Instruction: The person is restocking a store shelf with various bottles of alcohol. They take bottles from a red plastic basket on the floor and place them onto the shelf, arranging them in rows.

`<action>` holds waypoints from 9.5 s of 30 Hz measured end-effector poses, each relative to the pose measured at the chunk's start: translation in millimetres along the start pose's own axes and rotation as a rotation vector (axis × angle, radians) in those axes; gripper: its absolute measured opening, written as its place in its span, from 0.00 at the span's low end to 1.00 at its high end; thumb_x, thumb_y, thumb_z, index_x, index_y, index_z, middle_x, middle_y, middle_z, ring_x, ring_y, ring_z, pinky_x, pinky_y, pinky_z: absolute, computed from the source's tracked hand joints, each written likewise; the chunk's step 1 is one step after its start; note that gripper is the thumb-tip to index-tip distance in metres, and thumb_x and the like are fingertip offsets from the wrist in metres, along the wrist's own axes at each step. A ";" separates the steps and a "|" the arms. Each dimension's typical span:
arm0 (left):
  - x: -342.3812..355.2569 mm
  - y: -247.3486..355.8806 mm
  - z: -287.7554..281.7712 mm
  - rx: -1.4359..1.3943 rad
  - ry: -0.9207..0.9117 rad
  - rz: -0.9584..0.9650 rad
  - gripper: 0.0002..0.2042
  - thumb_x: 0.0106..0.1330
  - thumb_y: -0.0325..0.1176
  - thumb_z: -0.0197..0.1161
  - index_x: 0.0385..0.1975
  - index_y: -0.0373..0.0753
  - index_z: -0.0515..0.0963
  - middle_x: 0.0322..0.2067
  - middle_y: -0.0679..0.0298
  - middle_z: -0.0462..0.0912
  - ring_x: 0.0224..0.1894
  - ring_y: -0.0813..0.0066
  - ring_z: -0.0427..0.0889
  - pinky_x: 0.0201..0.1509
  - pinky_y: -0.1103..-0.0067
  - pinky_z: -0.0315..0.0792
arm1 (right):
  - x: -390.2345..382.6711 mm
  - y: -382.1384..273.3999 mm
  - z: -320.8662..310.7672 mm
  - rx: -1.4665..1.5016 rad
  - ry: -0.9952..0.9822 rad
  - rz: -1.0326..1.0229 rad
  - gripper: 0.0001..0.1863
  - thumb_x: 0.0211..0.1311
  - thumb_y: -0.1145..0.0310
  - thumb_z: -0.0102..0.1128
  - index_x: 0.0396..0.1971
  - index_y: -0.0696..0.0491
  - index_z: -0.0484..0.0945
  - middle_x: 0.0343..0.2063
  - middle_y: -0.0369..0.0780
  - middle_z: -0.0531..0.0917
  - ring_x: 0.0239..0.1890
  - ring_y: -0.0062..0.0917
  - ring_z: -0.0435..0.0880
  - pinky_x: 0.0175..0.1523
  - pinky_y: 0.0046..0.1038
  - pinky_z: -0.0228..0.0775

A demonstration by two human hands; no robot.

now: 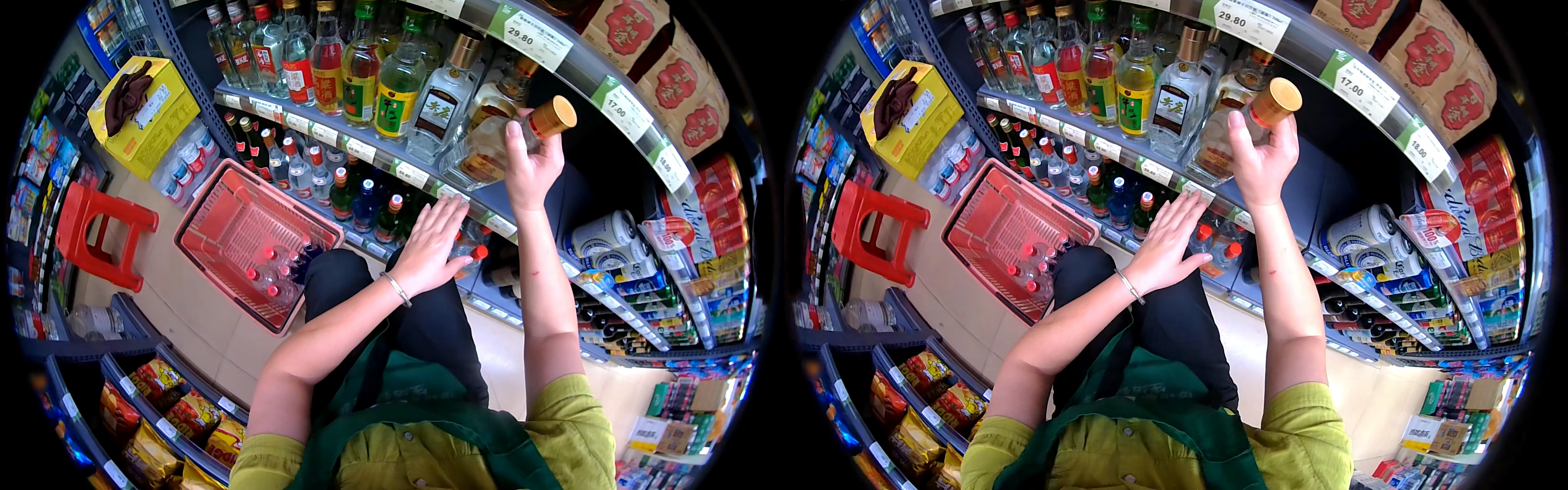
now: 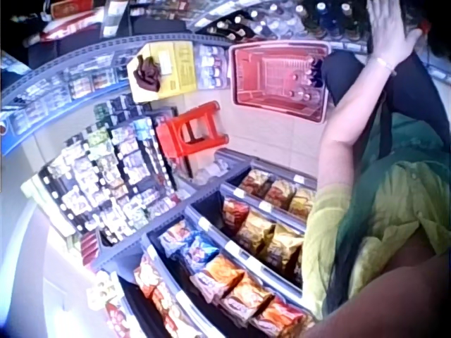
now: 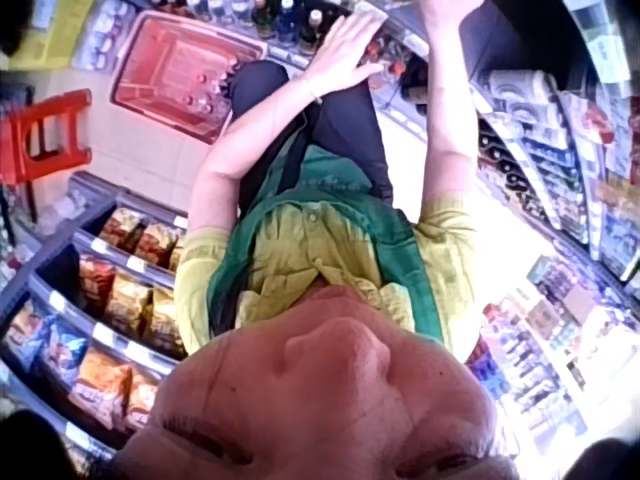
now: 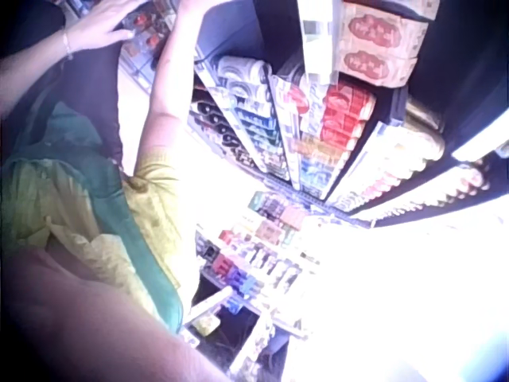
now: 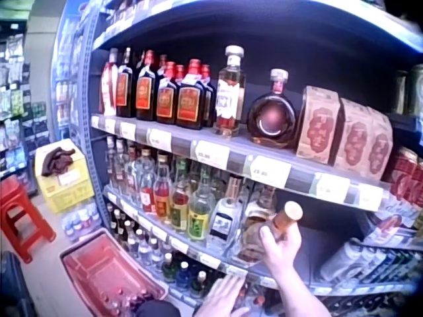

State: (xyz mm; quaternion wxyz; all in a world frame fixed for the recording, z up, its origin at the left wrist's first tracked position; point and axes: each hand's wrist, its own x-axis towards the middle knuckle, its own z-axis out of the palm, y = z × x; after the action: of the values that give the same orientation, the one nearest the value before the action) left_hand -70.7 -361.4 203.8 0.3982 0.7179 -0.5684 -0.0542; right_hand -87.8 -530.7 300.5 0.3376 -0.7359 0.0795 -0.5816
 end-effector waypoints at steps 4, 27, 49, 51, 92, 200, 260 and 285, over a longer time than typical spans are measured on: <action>11.8 -11.2 4.1 0.049 -0.005 0.018 0.39 0.55 0.42 0.63 0.63 0.35 0.52 0.65 0.50 0.51 0.68 0.53 0.47 0.70 0.61 0.41 | 8.1 3.9 11.3 -0.053 -0.021 -0.043 0.13 0.49 0.68 0.66 0.32 0.59 0.77 0.31 0.40 0.78 0.34 0.24 0.77 0.42 0.24 0.68; 36.7 -28.8 26.4 0.124 0.046 -0.072 0.39 0.54 0.43 0.64 0.63 0.34 0.53 0.63 0.44 0.51 0.67 0.49 0.46 0.68 0.56 0.39 | 30.7 43.8 24.7 -0.220 0.079 -0.016 0.18 0.41 0.61 0.73 0.32 0.56 0.80 0.49 0.50 0.68 0.55 0.35 0.62 0.55 0.31 0.60; 50.1 -35.7 2.4 0.046 0.448 -0.168 0.31 0.49 0.32 0.66 0.55 0.36 0.62 0.56 0.47 0.58 0.58 0.46 0.60 0.62 0.62 0.56 | -47.5 81.6 24.2 0.617 0.036 0.743 0.37 0.68 0.43 0.27 0.68 0.49 0.35 0.69 0.39 0.41 0.70 0.29 0.38 0.70 0.29 0.29; 51.4 -42.2 0.8 0.027 0.411 -0.162 0.32 0.50 0.32 0.66 0.56 0.35 0.61 0.58 0.46 0.56 0.59 0.46 0.59 0.62 0.62 0.56 | -54.6 94.6 26.4 0.595 0.016 0.762 0.35 0.69 0.45 0.26 0.68 0.47 0.36 0.69 0.37 0.42 0.70 0.28 0.38 0.70 0.29 0.29; -295.9 -271.8 -74.9 0.444 0.432 -1.139 0.16 0.54 0.32 0.59 0.44 0.40 0.76 0.45 0.49 0.75 0.46 0.51 0.75 0.53 0.65 0.68 | -269.1 -87.4 268.8 -0.273 -1.717 -0.152 0.17 0.57 0.60 0.54 0.38 0.58 0.76 0.34 0.49 0.81 0.41 0.41 0.79 0.47 0.39 0.71; 138.6 19.5 102.2 0.189 -0.163 -0.099 0.31 0.65 0.53 0.45 0.60 0.33 0.61 0.62 0.39 0.54 0.67 0.49 0.51 0.68 0.58 0.44 | 37.9 140.0 -61.0 -0.032 -0.119 0.289 0.19 0.57 0.66 0.61 0.45 0.61 0.73 0.39 0.42 0.80 0.40 0.19 0.76 0.46 0.22 0.67; -196.0 -40.5 -272.0 0.196 0.269 -0.809 0.15 0.52 0.36 0.66 0.37 0.34 0.78 0.33 0.55 0.80 0.35 0.62 0.81 0.42 0.72 0.74 | -256.0 -145.2 258.6 0.757 -1.208 0.513 0.20 0.49 0.67 0.65 0.42 0.58 0.74 0.38 0.43 0.80 0.42 0.27 0.80 0.48 0.29 0.70; -127.0 51.3 -24.0 -1.345 -0.045 -0.573 0.33 0.52 0.39 0.66 0.56 0.31 0.61 0.48 0.59 0.75 0.50 0.71 0.76 0.56 0.75 0.68 | -114.8 -79.1 -38.6 0.892 -0.404 1.255 0.19 0.60 0.55 0.57 0.37 0.58 0.75 0.35 0.44 0.81 0.37 0.28 0.82 0.45 0.30 0.74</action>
State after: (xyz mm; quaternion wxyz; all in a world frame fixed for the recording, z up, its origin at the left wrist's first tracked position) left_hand -141.8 -241.9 204.9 0.7116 0.4372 -0.2101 -0.5082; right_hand -180.5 -427.6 258.7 0.8729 -0.4401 0.1760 -0.1153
